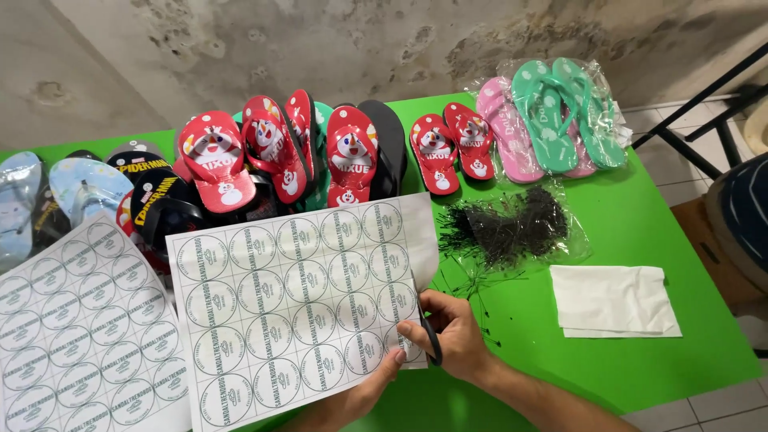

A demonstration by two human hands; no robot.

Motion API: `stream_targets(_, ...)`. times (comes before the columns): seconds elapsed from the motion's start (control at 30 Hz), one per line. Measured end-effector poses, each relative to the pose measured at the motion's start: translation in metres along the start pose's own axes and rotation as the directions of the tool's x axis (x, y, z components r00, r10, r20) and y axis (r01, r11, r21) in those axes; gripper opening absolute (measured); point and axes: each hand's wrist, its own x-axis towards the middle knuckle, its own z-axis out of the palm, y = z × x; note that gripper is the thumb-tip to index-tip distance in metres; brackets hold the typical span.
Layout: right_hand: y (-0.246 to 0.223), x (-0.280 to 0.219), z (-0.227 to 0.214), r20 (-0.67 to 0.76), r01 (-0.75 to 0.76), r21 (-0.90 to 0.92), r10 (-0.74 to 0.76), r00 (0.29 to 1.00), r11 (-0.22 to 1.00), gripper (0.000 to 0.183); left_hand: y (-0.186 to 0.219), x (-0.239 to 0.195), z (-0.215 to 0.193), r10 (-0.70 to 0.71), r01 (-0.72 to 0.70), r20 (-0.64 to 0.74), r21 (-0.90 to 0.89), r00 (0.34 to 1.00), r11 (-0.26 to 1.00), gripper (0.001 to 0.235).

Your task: The person uses scissors to cut circular stickers from a printed sheet. They hold the paper with one hand and carefully cut along the circular outlines with the other hand.

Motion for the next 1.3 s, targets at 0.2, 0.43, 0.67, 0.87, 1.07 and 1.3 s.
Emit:
stream_targets(0.2,0.003,-0.001,0.002,-0.001,0.016,0.076,-0.016,1.0,0.997,0.021,0.005,0.0,0.0,0.001,-0.001,0.004,-0.116,1.0,0.993,0.067)
stream_targets(0.43,0.004,-0.004,0.003,-0.026,0.013,0.043,-0.011,1.0,0.999,0.017,-0.007,-0.007,0.007,-0.093,0.097,0.031,-0.177,0.995,0.979,0.035)
stream_targets(0.67,0.004,-0.004,0.003,-0.018,0.028,-0.051,-0.029,0.999,0.998,0.018,-0.006,-0.008,0.008,-0.063,0.058,-0.02,-0.193,0.998,0.979,0.032)
stream_targets(0.87,0.001,-0.003,0.004,0.002,0.033,-0.007,-0.033,0.999,0.999,0.016,0.001,-0.01,0.001,0.098,-0.087,-0.134,0.084,0.986,0.993,0.044)
stream_targets(1.07,0.006,-0.004,0.002,-0.009,0.037,-0.074,-0.038,0.999,0.997,0.017,0.002,-0.009,0.002,0.158,-0.152,-0.153,0.05,0.975,0.987,0.054)
stream_targets(1.3,0.006,-0.004,0.002,-0.007,0.052,-0.064,-0.052,0.999,0.997,0.017,0.004,-0.01,0.002,0.189,-0.186,-0.149,0.038,0.97,0.982,0.055)
